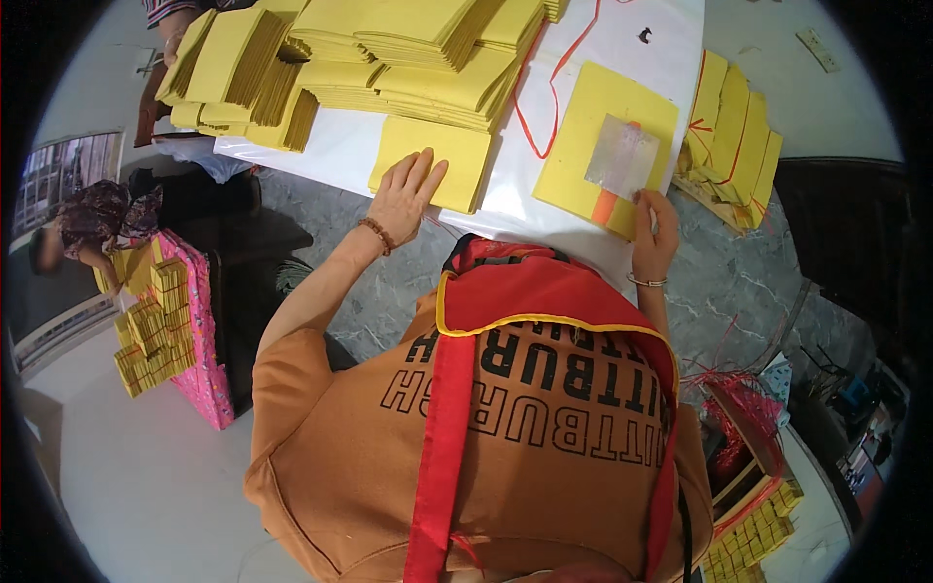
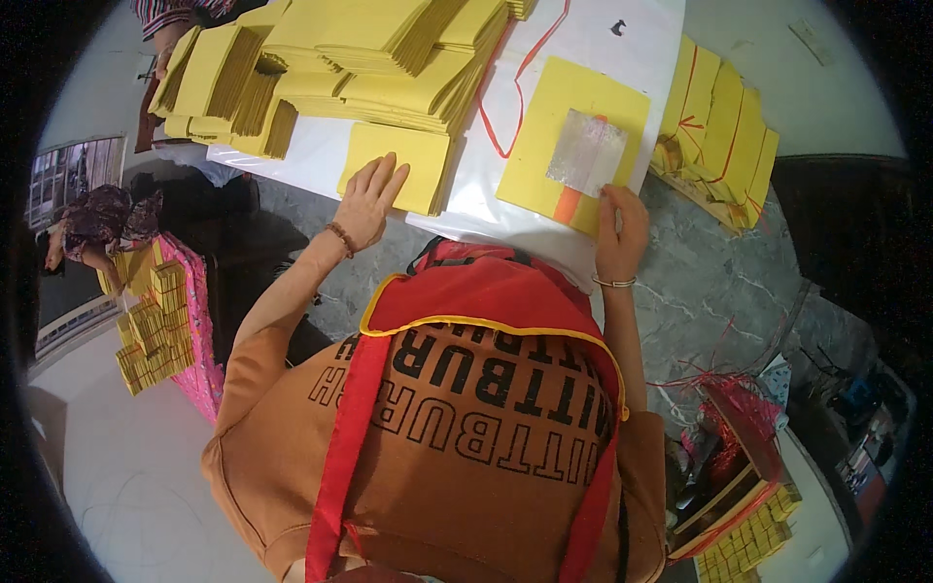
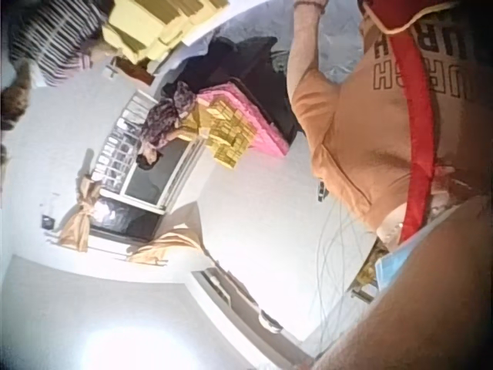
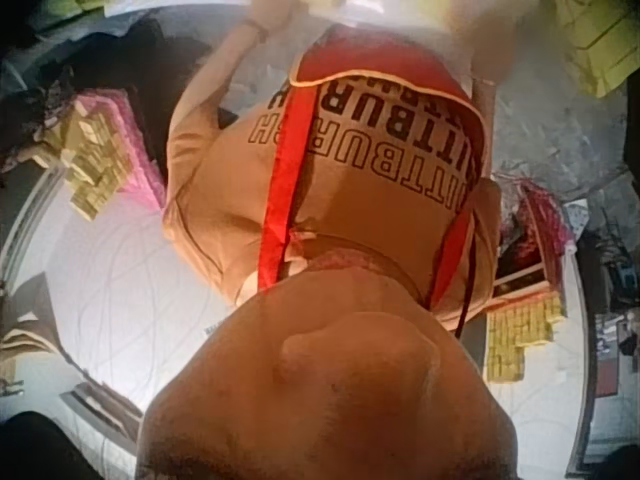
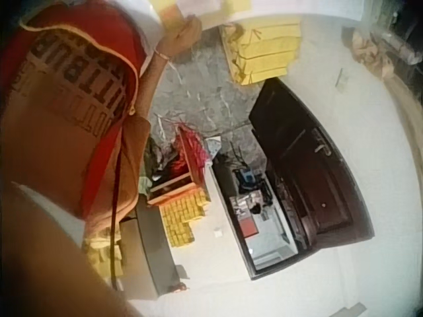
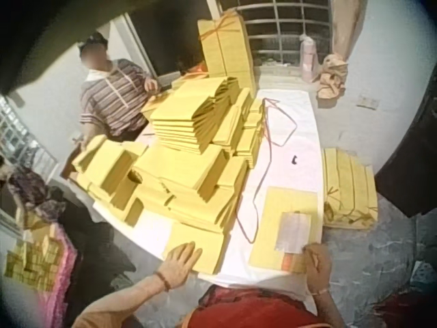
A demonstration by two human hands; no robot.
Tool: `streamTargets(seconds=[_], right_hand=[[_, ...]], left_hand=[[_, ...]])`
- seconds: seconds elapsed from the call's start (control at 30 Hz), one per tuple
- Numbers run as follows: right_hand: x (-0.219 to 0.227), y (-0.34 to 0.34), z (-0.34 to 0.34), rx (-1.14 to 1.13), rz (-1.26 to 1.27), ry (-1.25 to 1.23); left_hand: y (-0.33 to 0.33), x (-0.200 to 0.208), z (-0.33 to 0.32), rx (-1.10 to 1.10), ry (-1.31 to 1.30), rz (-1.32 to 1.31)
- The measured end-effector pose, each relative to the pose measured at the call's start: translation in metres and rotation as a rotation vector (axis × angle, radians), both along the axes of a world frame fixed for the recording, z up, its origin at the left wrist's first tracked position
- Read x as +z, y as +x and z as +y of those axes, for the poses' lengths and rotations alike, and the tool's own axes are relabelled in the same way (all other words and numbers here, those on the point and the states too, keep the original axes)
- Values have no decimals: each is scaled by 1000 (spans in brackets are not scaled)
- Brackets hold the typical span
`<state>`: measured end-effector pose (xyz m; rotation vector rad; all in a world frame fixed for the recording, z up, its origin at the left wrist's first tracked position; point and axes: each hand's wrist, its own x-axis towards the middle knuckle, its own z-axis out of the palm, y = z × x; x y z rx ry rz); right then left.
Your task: Stacking and organizing yellow paper sheets on a table.
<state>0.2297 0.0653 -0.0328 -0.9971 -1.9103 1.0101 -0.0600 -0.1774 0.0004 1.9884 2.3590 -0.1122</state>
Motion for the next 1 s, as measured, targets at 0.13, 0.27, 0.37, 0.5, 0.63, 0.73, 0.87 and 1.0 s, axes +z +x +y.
streamTargets(seconds=[0.13,0.27,0.37,0.5,0.63,0.73,0.87,1.0], right_hand=[[2,2,12,68,-195,320],[-3,4,14,104,-122,273],[-10,5,15,119,-149,252],[-12,5,13,138,-146,188],[-18,6,16,135,-132,154],[-18,7,14,114,-74,2],[-22,8,19,109,70,-175],[-16,4,19,88,138,-291]], left_hand=[[-2,35,9,-23,-26,-175],[2,61,32,-89,18,-304],[23,62,67,-77,175,-578],[73,34,126,-277,363,-722],[89,5,153,-475,304,-385],[86,0,158,-523,332,-458],[83,2,163,-509,304,-637],[81,2,168,-407,261,-784]])
